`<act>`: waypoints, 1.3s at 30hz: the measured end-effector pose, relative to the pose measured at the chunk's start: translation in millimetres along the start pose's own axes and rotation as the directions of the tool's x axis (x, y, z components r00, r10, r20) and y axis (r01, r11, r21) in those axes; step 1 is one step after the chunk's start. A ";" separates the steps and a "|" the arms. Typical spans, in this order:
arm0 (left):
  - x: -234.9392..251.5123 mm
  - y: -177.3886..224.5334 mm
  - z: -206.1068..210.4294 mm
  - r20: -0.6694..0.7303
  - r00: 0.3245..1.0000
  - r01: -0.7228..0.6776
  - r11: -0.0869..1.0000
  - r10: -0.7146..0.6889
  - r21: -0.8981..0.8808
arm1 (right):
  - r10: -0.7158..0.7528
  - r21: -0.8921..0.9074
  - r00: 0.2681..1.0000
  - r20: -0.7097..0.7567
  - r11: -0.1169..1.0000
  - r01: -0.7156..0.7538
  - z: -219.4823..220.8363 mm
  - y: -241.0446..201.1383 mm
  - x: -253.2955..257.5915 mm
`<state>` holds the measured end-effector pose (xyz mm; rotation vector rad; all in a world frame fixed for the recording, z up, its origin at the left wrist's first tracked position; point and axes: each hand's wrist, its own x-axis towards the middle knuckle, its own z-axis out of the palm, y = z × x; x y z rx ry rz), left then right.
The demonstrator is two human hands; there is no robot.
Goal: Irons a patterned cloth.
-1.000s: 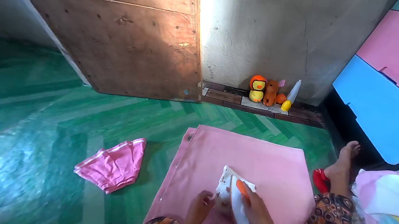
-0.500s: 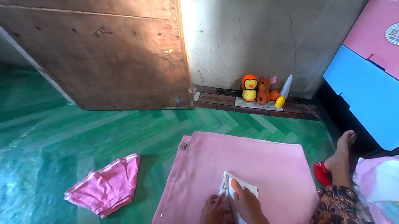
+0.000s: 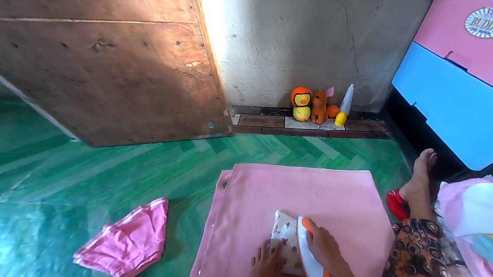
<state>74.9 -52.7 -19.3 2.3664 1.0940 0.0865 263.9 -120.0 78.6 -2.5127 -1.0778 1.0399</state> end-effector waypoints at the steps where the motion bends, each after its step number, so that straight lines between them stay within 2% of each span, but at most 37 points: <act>1: -0.2 -0.3 0.2 -0.008 1.000 0.000 1.000 0.000 -0.003 | -0.001 0.010 1.000 0.006 1.000 0.001 -1.3 -0.4 1.9; 5: -1.2 -0.9 0.2 -0.038 0.999 -0.001 0.998 -0.001 -0.059 | -0.048 0.051 0.999 0.016 0.998 0.047 3.2 10.1 -8.1; 10: 9.8 -17.9 9.6 -0.132 0.991 -0.032 0.955 -0.008 -0.294 | -0.179 0.184 0.984 0.023 0.968 0.172 17.0 23.9 -29.6; 13: 11.2 -21.9 10.6 -0.157 0.988 -0.060 0.929 0.002 -0.365 | -0.199 0.155 0.980 0.022 0.969 0.193 19.8 17.8 -21.2; 18: 10.3 -20.4 6.2 -0.124 0.991 -0.001 0.926 -0.049 -0.378 | -0.135 0.188 0.990 -0.045 0.972 0.141 13.3 -11.5 14.3; 21: 9.6 -18.5 4.8 -0.120 0.990 0.024 0.913 -0.080 -0.406 | -0.115 0.198 0.993 -0.027 0.973 0.119 14.6 -19.4 15.8; 25: 9.5 -19.2 6.0 -0.136 0.988 0.018 0.912 -0.080 -0.409 | -0.160 0.143 0.986 0.037 0.978 0.153 32.0 -10.3 -21.6; 28: 9.0 -18.9 6.3 -0.155 0.986 -0.005 0.912 -0.064 -0.411 | -0.147 0.128 0.985 0.090 0.983 0.134 52.7 -5.5 -63.2; 30: 9.2 -17.6 6.2 -0.166 0.984 -0.019 0.907 -0.057 -0.422 | -0.136 0.114 0.987 0.087 0.986 0.125 65.9 -5.4 -73.3; 34: 6.6 -17.8 5.1 -0.173 0.983 -0.028 0.897 -0.055 -0.441 | -0.104 0.120 0.994 0.019 0.988 0.101 68.9 -20.4 -56.7; 39: 2.0 -17.9 5.9 -0.194 0.981 -0.058 0.899 -0.029 -0.433 | -0.013 0.114 1.000 -0.004 0.993 0.013 38.0 -46.7 -21.6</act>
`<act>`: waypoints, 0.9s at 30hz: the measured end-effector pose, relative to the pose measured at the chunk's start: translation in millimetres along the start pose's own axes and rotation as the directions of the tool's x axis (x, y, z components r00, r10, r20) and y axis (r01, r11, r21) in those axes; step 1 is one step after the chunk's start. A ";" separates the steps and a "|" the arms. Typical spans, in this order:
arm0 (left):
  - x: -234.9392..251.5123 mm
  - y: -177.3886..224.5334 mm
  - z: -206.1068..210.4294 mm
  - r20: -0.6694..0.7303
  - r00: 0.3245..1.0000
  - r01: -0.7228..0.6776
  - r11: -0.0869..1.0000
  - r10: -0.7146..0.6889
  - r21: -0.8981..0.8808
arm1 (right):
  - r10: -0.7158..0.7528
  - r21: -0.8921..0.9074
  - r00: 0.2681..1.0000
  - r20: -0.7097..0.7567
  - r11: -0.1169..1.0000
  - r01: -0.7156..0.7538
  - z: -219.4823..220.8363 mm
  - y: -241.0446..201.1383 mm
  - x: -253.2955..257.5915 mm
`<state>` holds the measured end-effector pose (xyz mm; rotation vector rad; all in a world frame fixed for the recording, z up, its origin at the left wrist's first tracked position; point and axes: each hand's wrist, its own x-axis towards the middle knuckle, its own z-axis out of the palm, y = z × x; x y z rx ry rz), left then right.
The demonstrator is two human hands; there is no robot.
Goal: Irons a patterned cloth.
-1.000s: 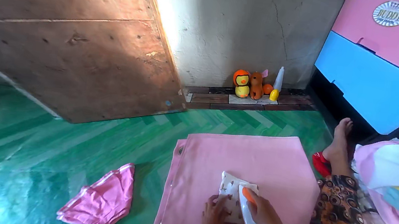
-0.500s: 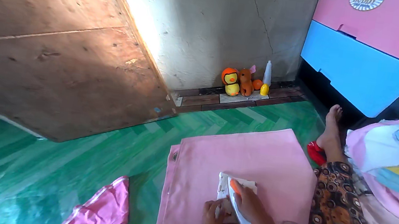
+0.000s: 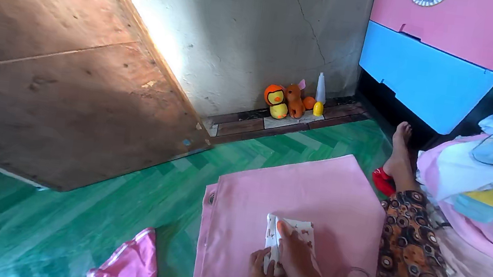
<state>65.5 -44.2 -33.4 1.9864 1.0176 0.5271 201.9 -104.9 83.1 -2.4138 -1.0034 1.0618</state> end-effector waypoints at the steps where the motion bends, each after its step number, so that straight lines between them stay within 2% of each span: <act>1: -0.8 -0.6 0.2 0.003 1.000 0.000 1.000 0.000 0.005 | 0.018 0.003 1.000 0.001 1.000 -0.018 -5.6 -2.6 4.9; 6: -4.3 -3.3 2.7 -0.021 0.997 -0.067 0.993 0.069 0.096 | 0.064 0.056 0.998 -0.023 0.996 -0.062 -18.3 8.1 7.9; 9: -6.8 7.2 0.6 -0.053 0.994 -0.074 0.965 0.090 0.251 | 0.092 0.092 0.995 -0.035 0.992 -0.089 -17.0 33.0 -6.2; 12: -4.1 27.9 4.1 -0.081 0.981 -0.140 0.934 0.176 0.329 | 0.108 0.145 0.991 -0.085 0.985 -0.095 -15.7 64.3 -28.6; 15: 7.1 42.6 25.3 0.000 0.958 -0.276 0.923 0.287 0.268 | 0.112 0.212 0.986 -0.126 0.974 -0.084 -13.7 89.5 -47.8; 16: 11.3 50.2 34.9 0.059 0.958 -0.285 0.926 0.279 0.246 | 0.116 0.255 0.981 -0.155 0.964 -0.073 -12.2 97.2 -52.4; 18: 19.9 72.7 52.1 0.198 0.964 -0.219 0.948 0.175 0.229 | 0.116 0.363 0.965 -0.233 0.931 -0.024 -9.9 113.4 -57.9; 21: 32.1 107.6 73.3 0.343 0.925 -0.001 0.904 -0.161 0.427 | 0.139 0.493 0.921 -0.364 0.867 0.065 -15.0 133.9 -65.6; 23: 37.5 127.3 86.1 0.316 0.891 0.090 0.808 -0.327 0.583 | 0.155 0.531 0.883 -0.444 0.839 0.119 -21.0 146.0 -67.7; 27: 44.5 139.5 100.4 0.266 0.875 0.118 0.711 -0.405 0.694 | 0.204 0.575 0.824 -0.529 0.800 0.171 -27.3 162.5 -70.6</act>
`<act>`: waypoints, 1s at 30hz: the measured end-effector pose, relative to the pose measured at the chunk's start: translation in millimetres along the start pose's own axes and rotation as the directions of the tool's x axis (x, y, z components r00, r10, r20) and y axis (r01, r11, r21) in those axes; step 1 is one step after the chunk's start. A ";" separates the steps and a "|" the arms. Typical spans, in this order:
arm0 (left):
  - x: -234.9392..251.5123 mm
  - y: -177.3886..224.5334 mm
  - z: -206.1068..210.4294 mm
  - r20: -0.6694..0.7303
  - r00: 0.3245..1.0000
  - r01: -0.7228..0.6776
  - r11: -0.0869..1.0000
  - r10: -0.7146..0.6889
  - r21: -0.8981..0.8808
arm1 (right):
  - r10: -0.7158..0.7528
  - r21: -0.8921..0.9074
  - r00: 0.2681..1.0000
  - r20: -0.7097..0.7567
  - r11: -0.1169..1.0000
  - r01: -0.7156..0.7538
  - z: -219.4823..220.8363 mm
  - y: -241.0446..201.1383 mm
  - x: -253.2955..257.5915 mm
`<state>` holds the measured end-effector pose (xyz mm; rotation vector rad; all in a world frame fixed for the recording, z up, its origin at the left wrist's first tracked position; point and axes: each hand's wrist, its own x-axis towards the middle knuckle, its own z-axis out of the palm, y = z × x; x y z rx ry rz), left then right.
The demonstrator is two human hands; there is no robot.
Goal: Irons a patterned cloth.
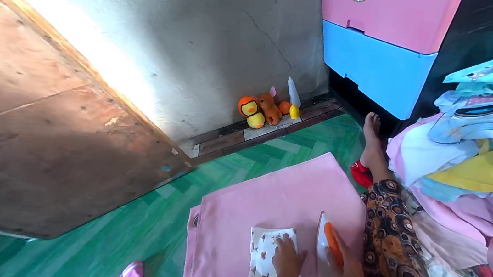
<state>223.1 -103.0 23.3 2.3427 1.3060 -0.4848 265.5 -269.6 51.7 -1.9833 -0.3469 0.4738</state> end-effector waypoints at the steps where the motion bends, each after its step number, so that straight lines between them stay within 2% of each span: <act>1: 1.8 1.8 -1.4 0.008 1.000 0.011 1.000 -0.011 -0.001 | -0.007 0.017 1.000 -0.025 1.000 0.007 -1.9 2.2 0.8; 3: 1.4 3.8 -7.1 0.032 0.999 0.026 1.000 -0.026 -0.004 | -0.009 0.055 0.999 -0.040 0.998 0.011 -10.1 -5.1 -0.9; 6: -1.9 4.9 -12.0 0.029 0.999 0.019 1.000 -0.019 0.015 | 0.139 0.094 0.986 0.092 0.985 -0.147 -48.0 -68.3 -11.7; 8: -5.1 2.4 -16.5 0.014 1.000 0.010 1.000 -0.010 -0.001 | 0.169 0.120 0.979 0.110 0.976 -0.182 -56.0 -82.8 -15.0; 10: -6.6 -4.7 -26.9 -0.009 1.000 -0.003 0.996 0.002 -0.086 | 0.142 0.151 0.985 0.100 0.976 -0.156 -53.2 -73.3 -14.4; 13: -6.6 -25.9 -53.8 -0.103 0.993 -0.083 0.945 0.052 -0.315 | -0.014 0.167 0.999 -0.047 0.986 0.022 -14.9 -2.4 -2.4; 15: -13.2 -43.3 -79.3 -0.167 0.984 -0.143 0.823 0.059 -0.550 | -0.047 0.173 0.996 -0.074 0.983 0.059 -3.7 13.0 0.8; 18: -25.1 -74.2 -98.6 -0.220 0.975 -0.203 0.483 0.022 -0.852 | -0.038 0.179 0.998 -0.054 0.983 0.047 -2.9 11.3 0.5; 21: -27.5 -108.9 -82.5 -0.181 0.982 -0.168 0.205 -0.050 -0.964 | -0.031 0.178 0.999 -0.033 0.983 0.036 -3.5 7.8 -2.2; 23: -28.1 -131.6 -55.4 -0.114 0.987 -0.102 0.108 -0.116 -0.989 | -0.019 0.192 1.000 -0.012 0.981 0.021 -3.4 4.6 -4.7; 25: -29.4 -152.0 -24.7 -0.023 0.979 0.001 0.115 -0.203 -0.993 | -0.039 0.180 0.999 -0.023 0.983 0.043 -0.5 6.0 -5.7; 27: -25.1 -173.9 6.7 0.026 0.965 0.071 0.165 -0.262 -0.984 | -0.058 0.170 0.998 -0.017 0.984 0.060 2.5 7.4 -7.2; 30: -21.1 -180.4 18.6 -0.023 0.956 0.053 0.249 -0.294 -0.967 | -0.051 0.157 0.998 0.026 0.987 0.046 6.9 5.6 -9.5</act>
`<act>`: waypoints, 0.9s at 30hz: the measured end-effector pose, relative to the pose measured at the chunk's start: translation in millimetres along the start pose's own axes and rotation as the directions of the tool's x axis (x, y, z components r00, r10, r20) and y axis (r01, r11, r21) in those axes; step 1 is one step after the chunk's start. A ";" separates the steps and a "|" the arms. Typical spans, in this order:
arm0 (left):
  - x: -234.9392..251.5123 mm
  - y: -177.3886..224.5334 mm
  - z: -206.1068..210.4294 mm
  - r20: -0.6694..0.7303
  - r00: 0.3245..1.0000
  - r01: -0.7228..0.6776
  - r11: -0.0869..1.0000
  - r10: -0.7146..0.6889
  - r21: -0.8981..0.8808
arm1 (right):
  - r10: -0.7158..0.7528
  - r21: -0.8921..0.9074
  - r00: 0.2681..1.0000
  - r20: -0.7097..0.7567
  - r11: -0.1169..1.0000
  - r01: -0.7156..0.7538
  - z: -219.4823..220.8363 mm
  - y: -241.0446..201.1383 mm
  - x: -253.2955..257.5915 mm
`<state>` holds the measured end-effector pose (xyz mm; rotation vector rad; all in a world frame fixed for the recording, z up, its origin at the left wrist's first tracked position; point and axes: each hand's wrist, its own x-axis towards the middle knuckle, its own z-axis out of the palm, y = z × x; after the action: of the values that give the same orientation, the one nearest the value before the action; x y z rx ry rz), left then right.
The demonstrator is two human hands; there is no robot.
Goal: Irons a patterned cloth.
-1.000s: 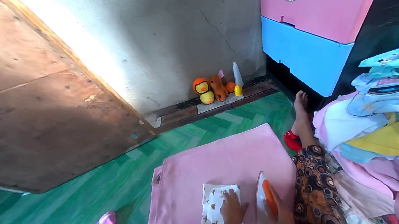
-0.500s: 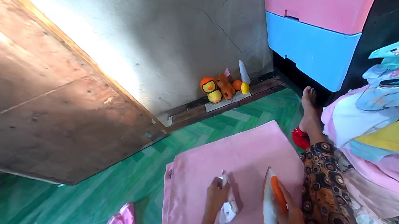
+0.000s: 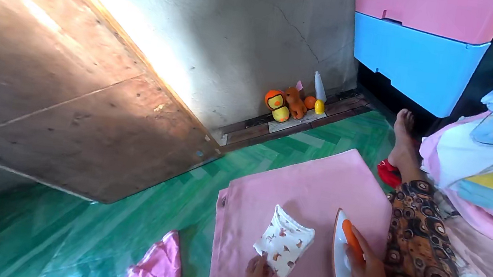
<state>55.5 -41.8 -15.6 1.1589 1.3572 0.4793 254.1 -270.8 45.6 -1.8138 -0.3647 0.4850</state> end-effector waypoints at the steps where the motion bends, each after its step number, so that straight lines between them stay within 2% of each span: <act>1: -4.2 3.5 2.2 -0.011 1.000 -0.025 0.999 0.025 0.039 | 0.002 -0.002 1.000 0.015 1.000 -0.002 2.1 -0.2 -1.2; 4: -5.9 -1.3 10.0 -0.113 0.972 -0.177 0.958 0.206 0.227 | -0.014 -0.001 0.999 0.053 1.000 0.014 9.1 -0.4 -3.4; 6: -13.4 -3.0 16.9 -0.149 0.911 -0.290 0.854 0.384 0.432 | -0.015 -0.009 0.998 0.062 1.000 0.016 12.0 -0.4 -5.2; 7: -19.0 -2.5 20.9 -0.111 0.881 -0.341 0.781 0.459 0.524 | -0.019 -0.013 0.998 0.058 1.000 0.020 13.0 -0.2 -5.9; 9: -29.0 -3.0 29.2 0.051 0.838 -0.448 0.630 0.544 0.634 | -0.039 -0.016 0.998 0.049 0.999 0.040 15.3 0.8 -6.6; 11: -36.2 -7.8 36.9 0.217 0.787 -0.547 0.491 0.578 0.678 | -0.041 -0.023 0.998 0.049 0.999 0.042 16.0 -0.9 -7.5; 13: -37.4 -16.4 41.5 0.292 0.775 -0.575 0.432 0.560 0.695 | -0.030 -0.037 0.998 0.057 0.999 0.032 14.3 -2.3 -7.8; 17: -31.3 -22.8 39.5 0.324 0.714 -0.643 0.399 0.620 0.654 | -0.016 -0.060 0.998 0.064 0.998 0.020 11.8 -0.2 -8.4; 19: -32.8 -19.3 34.5 0.347 0.705 -0.665 0.405 0.619 0.628 | -0.019 -0.073 0.997 0.069 0.997 0.024 13.7 1.0 -7.8; 21: -33.8 -16.7 31.0 0.357 0.730 -0.648 0.423 0.583 0.633 | -0.013 -0.097 0.998 0.069 0.995 0.019 15.5 0.0 -7.6; 23: -34.4 -13.5 29.1 0.377 0.785 -0.600 0.451 0.491 0.661 | -0.008 -0.107 0.996 0.086 0.994 0.018 17.6 -1.3 -7.7; 25: -31.9 -12.1 27.8 0.399 0.812 -0.578 0.487 0.426 0.655 | -0.018 -0.109 0.995 0.101 0.994 0.029 22.0 -2.6 -6.3; 27: -29.5 -11.3 24.2 0.377 0.827 -0.562 0.584 0.418 0.585 | -0.051 -0.123 0.991 0.122 0.990 0.066 29.2 -9.1 -3.6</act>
<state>67.1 -79.9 -14.9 2.1827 1.0202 0.2269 236.3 -245.7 47.6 -1.8961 -0.5397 0.5407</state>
